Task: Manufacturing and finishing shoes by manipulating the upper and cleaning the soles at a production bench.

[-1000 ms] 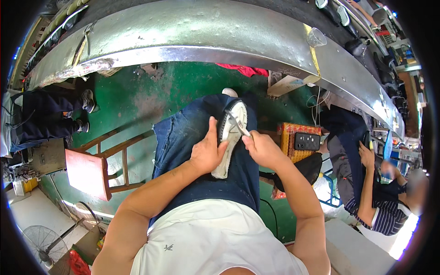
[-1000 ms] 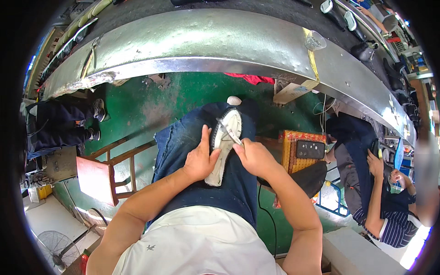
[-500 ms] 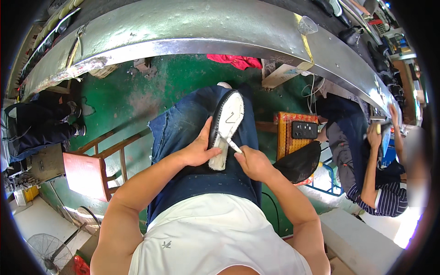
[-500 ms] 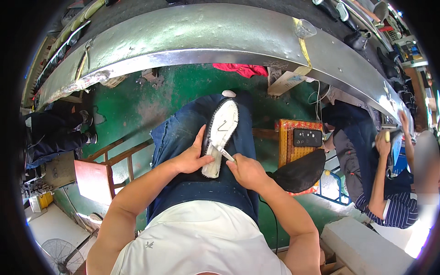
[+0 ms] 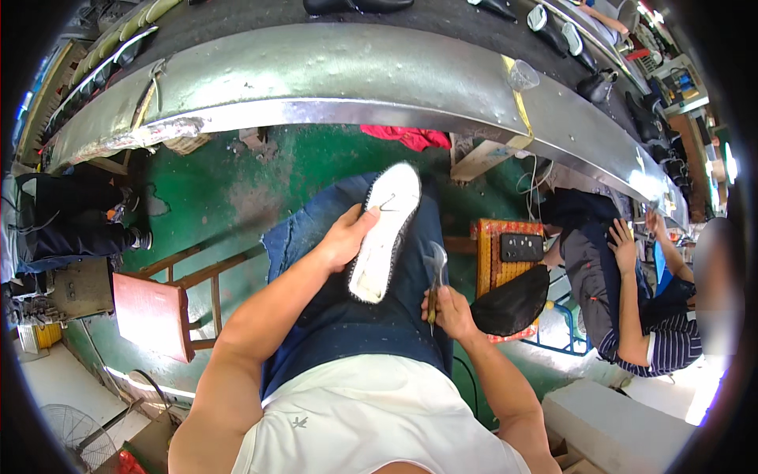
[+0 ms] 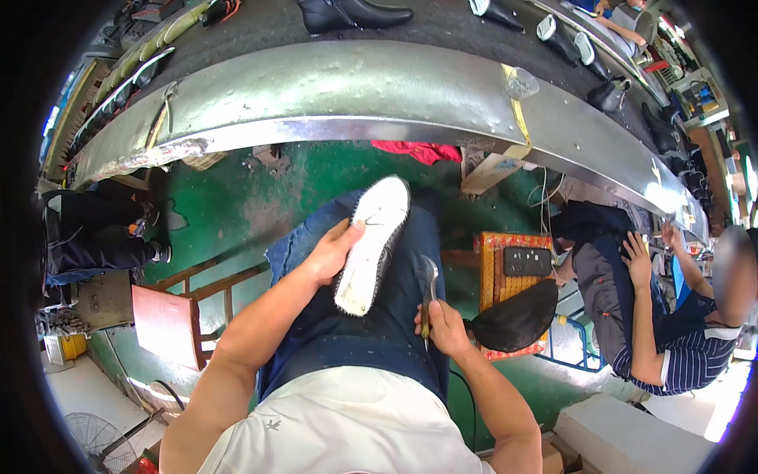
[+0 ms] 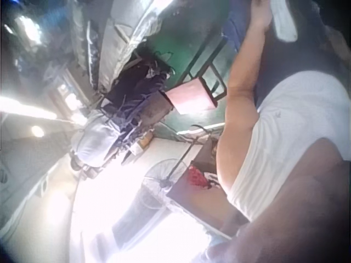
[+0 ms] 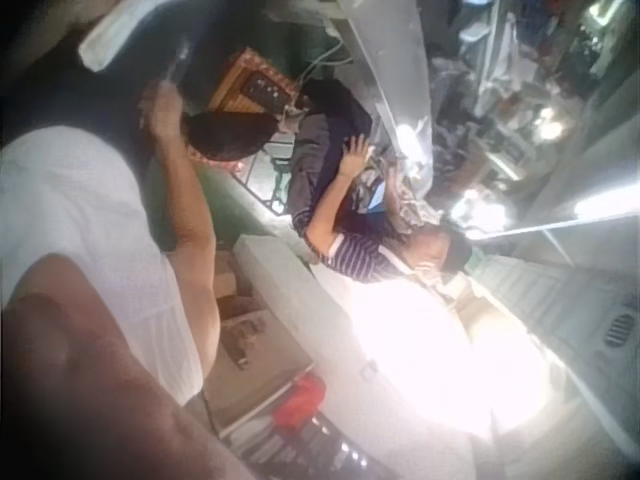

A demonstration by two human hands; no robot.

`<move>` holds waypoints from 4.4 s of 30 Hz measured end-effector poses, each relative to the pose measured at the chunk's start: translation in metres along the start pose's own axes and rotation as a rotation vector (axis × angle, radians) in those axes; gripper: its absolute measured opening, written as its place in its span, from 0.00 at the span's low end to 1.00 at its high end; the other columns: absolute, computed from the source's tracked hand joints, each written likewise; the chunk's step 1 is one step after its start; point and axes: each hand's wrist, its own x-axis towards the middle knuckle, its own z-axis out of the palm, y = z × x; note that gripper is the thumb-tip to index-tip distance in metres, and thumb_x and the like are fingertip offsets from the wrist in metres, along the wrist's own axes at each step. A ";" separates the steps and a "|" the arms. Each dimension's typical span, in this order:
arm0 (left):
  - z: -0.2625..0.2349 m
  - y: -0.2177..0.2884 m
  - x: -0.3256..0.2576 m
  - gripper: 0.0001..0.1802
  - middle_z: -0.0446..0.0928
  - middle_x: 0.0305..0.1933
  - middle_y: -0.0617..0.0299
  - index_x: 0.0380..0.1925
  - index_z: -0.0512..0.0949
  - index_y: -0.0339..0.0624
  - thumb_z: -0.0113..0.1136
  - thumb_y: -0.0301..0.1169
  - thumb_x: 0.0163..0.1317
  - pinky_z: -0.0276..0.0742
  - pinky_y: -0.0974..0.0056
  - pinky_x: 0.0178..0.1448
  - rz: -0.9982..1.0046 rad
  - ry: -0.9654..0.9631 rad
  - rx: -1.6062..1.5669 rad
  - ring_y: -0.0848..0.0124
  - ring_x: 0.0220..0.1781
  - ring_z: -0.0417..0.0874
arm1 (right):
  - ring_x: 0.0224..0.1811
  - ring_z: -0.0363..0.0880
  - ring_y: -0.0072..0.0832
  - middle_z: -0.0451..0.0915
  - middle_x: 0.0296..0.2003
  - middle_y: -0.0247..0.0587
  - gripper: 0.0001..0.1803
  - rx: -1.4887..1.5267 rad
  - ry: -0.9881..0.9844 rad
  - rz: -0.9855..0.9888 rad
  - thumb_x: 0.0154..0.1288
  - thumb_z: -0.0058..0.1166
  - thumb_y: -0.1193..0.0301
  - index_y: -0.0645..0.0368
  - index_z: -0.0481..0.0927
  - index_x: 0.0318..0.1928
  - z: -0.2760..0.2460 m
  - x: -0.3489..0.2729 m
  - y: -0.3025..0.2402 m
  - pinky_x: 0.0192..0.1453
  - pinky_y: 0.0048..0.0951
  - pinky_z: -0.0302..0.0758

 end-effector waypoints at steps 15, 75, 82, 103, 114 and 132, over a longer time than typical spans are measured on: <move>-0.009 0.149 0.012 0.42 0.79 0.61 0.42 0.68 0.70 0.41 0.38 0.66 0.74 0.78 0.36 0.65 0.236 -0.300 -1.002 0.41 0.59 0.82 | 0.31 0.83 0.28 0.83 0.33 0.42 0.30 -0.229 -0.043 -0.021 0.84 0.34 0.50 0.68 0.76 0.46 0.004 0.010 -0.007 0.39 0.30 0.80; -0.206 0.548 0.410 0.26 0.83 0.31 0.63 0.40 0.82 0.42 0.63 0.57 0.68 0.76 0.67 0.24 0.270 0.388 0.358 0.70 0.25 0.83 | 0.39 0.79 0.43 0.79 0.37 0.41 0.22 -1.182 0.469 -0.960 0.43 0.67 0.74 0.57 0.79 0.44 -0.083 0.219 -0.318 0.45 0.45 0.74; -0.206 0.300 0.070 0.39 0.78 0.60 0.55 0.66 0.68 0.33 0.74 0.41 0.62 0.76 0.50 0.68 0.620 0.167 -0.298 0.62 0.64 0.79 | 0.47 0.78 0.50 0.81 0.43 0.46 0.27 -1.178 0.532 -0.986 0.47 0.75 0.69 0.57 0.78 0.48 -0.069 0.219 -0.306 0.51 0.49 0.74; -0.047 0.019 0.011 0.49 0.80 0.61 0.41 0.73 0.62 0.31 0.74 0.46 0.59 0.78 0.57 0.65 0.275 0.100 0.521 0.56 0.61 0.84 | 0.33 0.80 0.22 0.82 0.34 0.33 0.15 -0.059 0.076 -0.251 0.74 0.56 0.67 0.65 0.77 0.53 0.047 -0.001 -0.080 0.41 0.27 0.77; -0.043 0.034 -0.045 0.34 0.64 0.73 0.54 0.74 0.61 0.44 0.61 0.37 0.72 0.60 0.60 0.76 0.454 -0.129 0.212 0.64 0.74 0.66 | 0.38 0.80 0.21 0.85 0.41 0.36 0.15 -0.325 -0.283 -0.099 0.76 0.53 0.68 0.63 0.78 0.57 0.086 -0.020 -0.135 0.46 0.27 0.78; -0.064 0.020 -0.070 0.26 0.67 0.73 0.46 0.68 0.70 0.39 0.60 0.28 0.71 0.61 0.56 0.78 0.705 0.127 0.434 0.54 0.76 0.67 | 0.39 0.83 0.54 0.83 0.36 0.54 0.14 -0.780 0.071 -0.732 0.71 0.59 0.70 0.66 0.77 0.50 0.112 0.040 -0.072 0.44 0.47 0.80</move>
